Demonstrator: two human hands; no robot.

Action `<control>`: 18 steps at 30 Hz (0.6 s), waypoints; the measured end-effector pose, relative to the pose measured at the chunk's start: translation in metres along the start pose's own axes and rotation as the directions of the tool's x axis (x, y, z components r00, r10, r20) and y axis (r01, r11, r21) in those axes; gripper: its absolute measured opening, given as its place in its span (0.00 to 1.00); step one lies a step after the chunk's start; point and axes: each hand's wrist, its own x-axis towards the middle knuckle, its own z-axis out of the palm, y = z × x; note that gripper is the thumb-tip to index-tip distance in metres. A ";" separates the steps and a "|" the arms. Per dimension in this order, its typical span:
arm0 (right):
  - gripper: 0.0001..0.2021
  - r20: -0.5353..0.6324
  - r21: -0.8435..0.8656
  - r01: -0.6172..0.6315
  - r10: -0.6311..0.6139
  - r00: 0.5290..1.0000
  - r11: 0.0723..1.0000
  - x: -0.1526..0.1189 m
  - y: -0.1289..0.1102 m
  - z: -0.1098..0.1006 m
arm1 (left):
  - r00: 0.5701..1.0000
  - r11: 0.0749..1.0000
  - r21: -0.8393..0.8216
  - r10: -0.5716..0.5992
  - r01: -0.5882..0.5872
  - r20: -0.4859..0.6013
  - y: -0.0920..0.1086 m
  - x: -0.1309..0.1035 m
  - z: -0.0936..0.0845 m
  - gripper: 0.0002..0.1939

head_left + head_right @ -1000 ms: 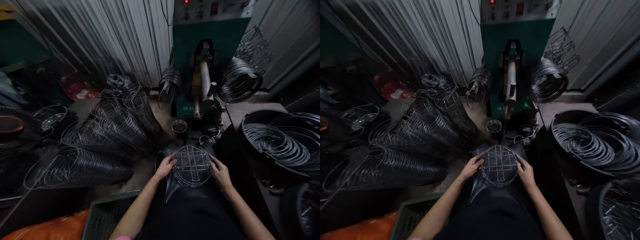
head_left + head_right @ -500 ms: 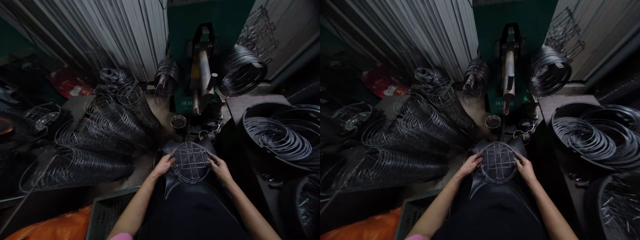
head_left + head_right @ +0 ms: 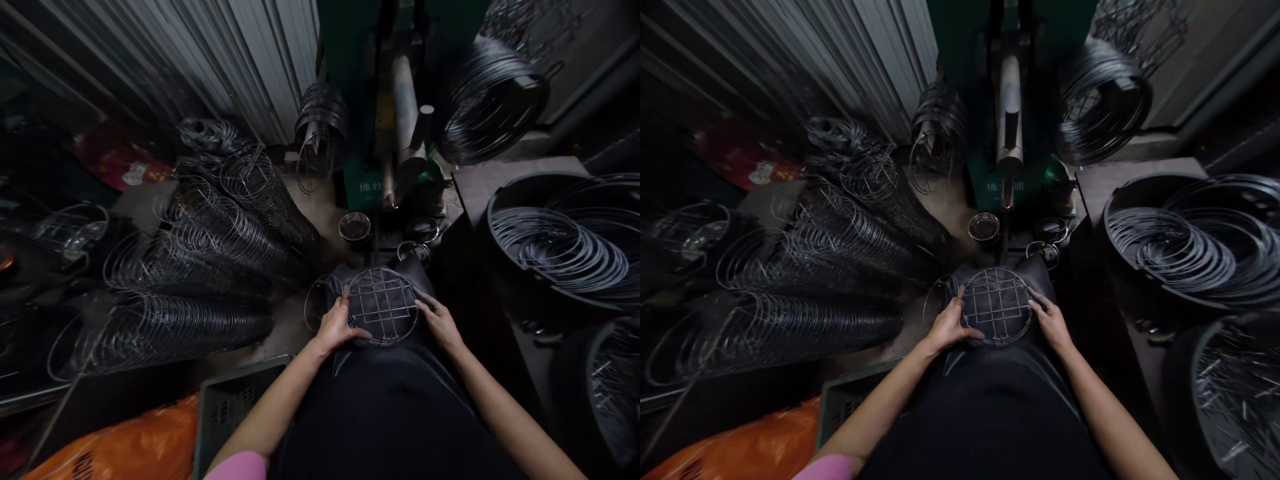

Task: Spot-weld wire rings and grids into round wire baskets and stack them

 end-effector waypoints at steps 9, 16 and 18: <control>0.23 -0.109 -0.058 0.069 -0.075 0.991 0.996 -0.009 -0.030 -0.018 | 0.889 0.679 -0.682 -0.095 -0.272 -0.449 -0.013 -0.006 -0.065 0.44; 0.21 0.211 -0.103 0.265 -0.240 0.948 0.959 -0.020 -0.091 0.025 | 0.842 0.052 -0.846 -0.080 -0.530 -0.533 0.060 -0.021 -0.088 0.19; 0.21 0.231 -0.079 0.271 -0.247 0.941 0.959 -0.028 -0.093 0.042 | 0.870 -0.032 -0.871 -0.077 -0.491 -0.488 0.074 -0.020 -0.069 0.16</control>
